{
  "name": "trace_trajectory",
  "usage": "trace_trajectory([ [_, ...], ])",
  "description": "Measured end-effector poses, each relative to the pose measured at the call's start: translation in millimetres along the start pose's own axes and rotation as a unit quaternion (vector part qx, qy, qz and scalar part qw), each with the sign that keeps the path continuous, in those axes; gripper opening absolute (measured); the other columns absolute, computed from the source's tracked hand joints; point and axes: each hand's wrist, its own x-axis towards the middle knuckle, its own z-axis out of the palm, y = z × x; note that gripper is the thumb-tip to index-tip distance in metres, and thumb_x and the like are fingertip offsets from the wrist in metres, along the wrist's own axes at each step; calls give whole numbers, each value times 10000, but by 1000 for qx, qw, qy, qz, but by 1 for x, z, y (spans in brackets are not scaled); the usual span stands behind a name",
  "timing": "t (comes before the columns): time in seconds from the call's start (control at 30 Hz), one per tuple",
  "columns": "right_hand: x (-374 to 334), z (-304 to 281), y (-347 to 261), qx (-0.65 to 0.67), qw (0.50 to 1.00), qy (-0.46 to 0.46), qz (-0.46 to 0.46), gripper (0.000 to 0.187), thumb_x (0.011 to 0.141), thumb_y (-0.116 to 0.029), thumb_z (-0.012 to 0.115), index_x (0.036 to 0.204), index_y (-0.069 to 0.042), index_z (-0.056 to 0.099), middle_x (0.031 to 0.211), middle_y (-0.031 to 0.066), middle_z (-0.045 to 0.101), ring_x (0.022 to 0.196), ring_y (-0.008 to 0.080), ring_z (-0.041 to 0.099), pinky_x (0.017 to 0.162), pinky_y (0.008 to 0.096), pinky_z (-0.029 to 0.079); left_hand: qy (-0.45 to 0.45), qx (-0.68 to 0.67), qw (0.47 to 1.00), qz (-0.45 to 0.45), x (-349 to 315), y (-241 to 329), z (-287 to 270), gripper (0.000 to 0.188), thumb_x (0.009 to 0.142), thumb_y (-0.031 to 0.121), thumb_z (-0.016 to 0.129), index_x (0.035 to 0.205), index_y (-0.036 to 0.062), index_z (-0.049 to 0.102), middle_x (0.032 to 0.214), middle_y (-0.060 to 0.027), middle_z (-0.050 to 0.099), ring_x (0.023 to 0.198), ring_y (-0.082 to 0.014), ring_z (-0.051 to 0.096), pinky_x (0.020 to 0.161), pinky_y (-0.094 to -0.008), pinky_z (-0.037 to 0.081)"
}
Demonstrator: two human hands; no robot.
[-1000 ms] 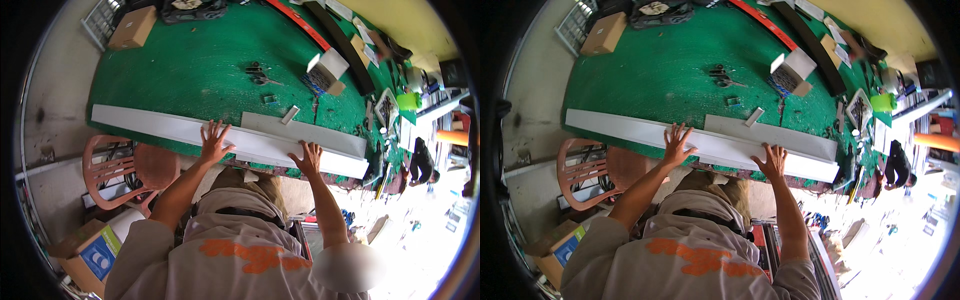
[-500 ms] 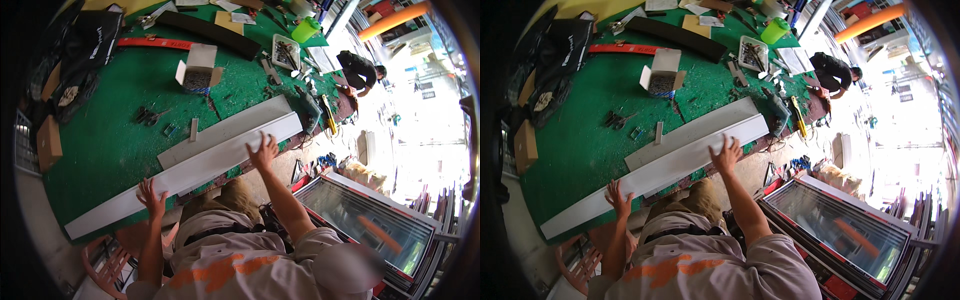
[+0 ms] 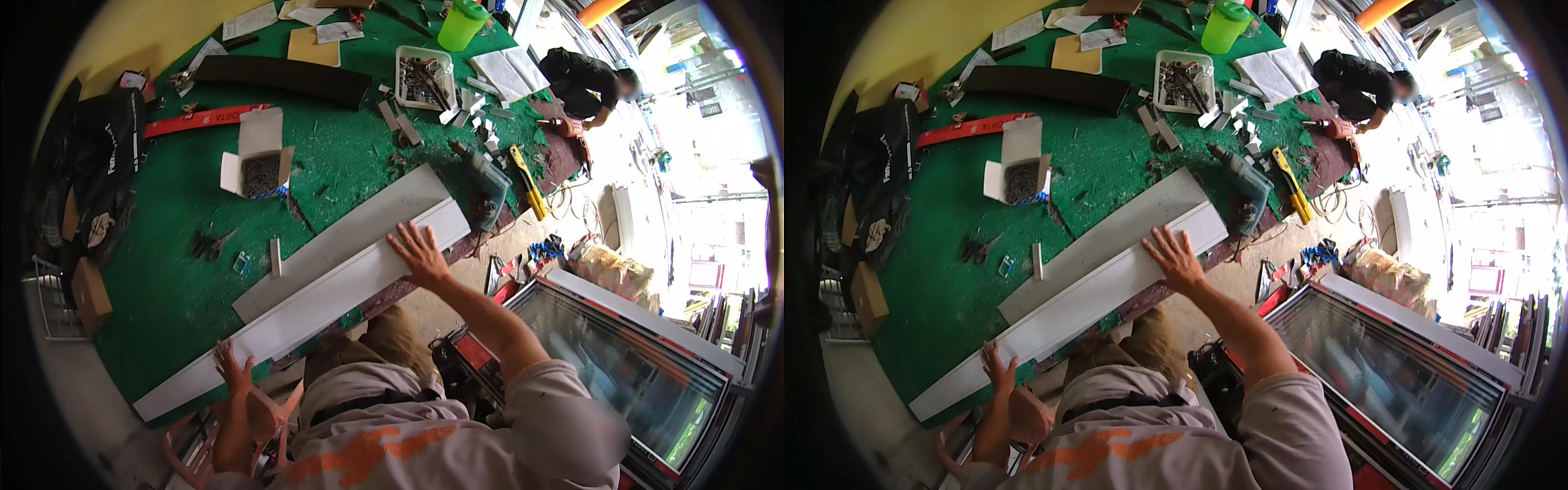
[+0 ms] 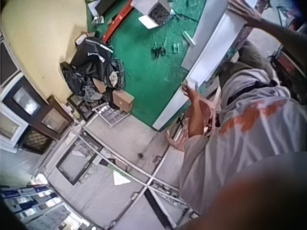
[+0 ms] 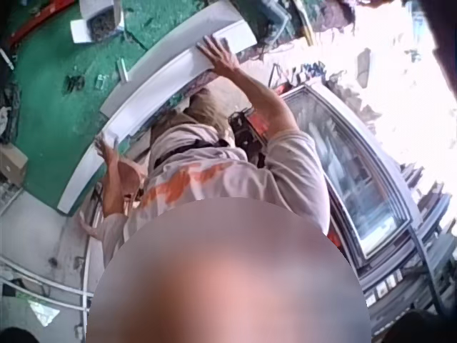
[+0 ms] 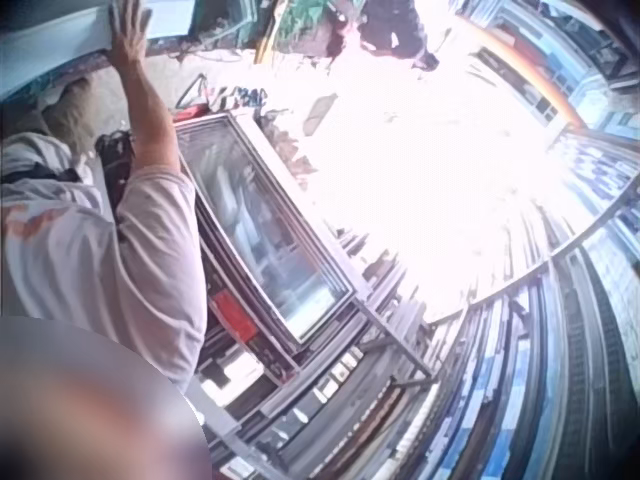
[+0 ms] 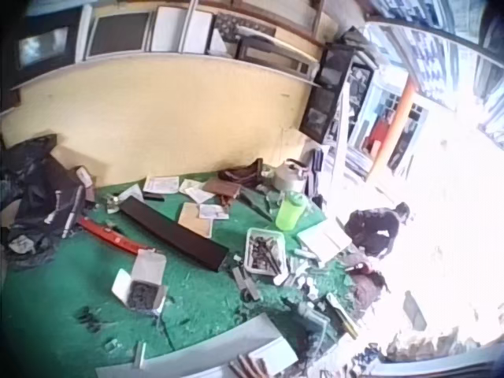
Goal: The person assembles white window frame components on a green workbench. They position a long frame piece, use a power drill to fasten it, then lift and place the piece against a vertical rack. The person repeats drilling and repositioning steps on the same frame piece.
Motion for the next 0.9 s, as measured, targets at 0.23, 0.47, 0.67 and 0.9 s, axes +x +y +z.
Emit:
trace_trajectory([
  [0.23, -5, 32, 17, 15, 998, 49, -35, 931, 809, -274, 718, 1623, -201, 273, 1673, 89, 282, 1552, 303, 243, 1245, 592, 181, 39, -51, 997, 36, -3, 28, -6, 964, 844, 444, 767, 1624, 242, 239, 1700, -201, 86, 1548, -474, 83, 1143, -743, 187],
  [0.47, -4, 8, 11, 32, 999, -17, -24, 1054, 783, -434, 789, 1634, -187, 217, 1701, 105, 182, 1571, 320, 156, 1252, 596, 123, 78, 0, 997, 9, 11, 188, 43, 1008, 852, 694, 643, 1640, 234, 215, 1705, -170, 102, 1551, -481, 25, 1114, -802, 41],
  [0.67, -1, -2, 5, 24, 999, -21, -33, 1103, 732, -444, 845, 1609, -107, 267, 1679, 204, 182, 1565, 396, 123, 1236, 622, 84, 18, 26, 999, 5, 7, 194, 32, 987, 882, 759, 553, 1647, 261, 182, 1716, -151, 48, 1558, -461, -34, 1093, -812, -12],
  [0.9, 1, -3, -6, -12, 999, -33, -19, 1088, 760, -436, 826, 1605, -60, 252, 1672, 235, 186, 1565, 395, 122, 1239, 619, 45, 9, -62, 984, -166, -4, 74, 18, 773, 1009, 691, 355, 1650, 352, 87, 1726, -77, -73, 1567, -417, -77, 1131, -786, -3],
])
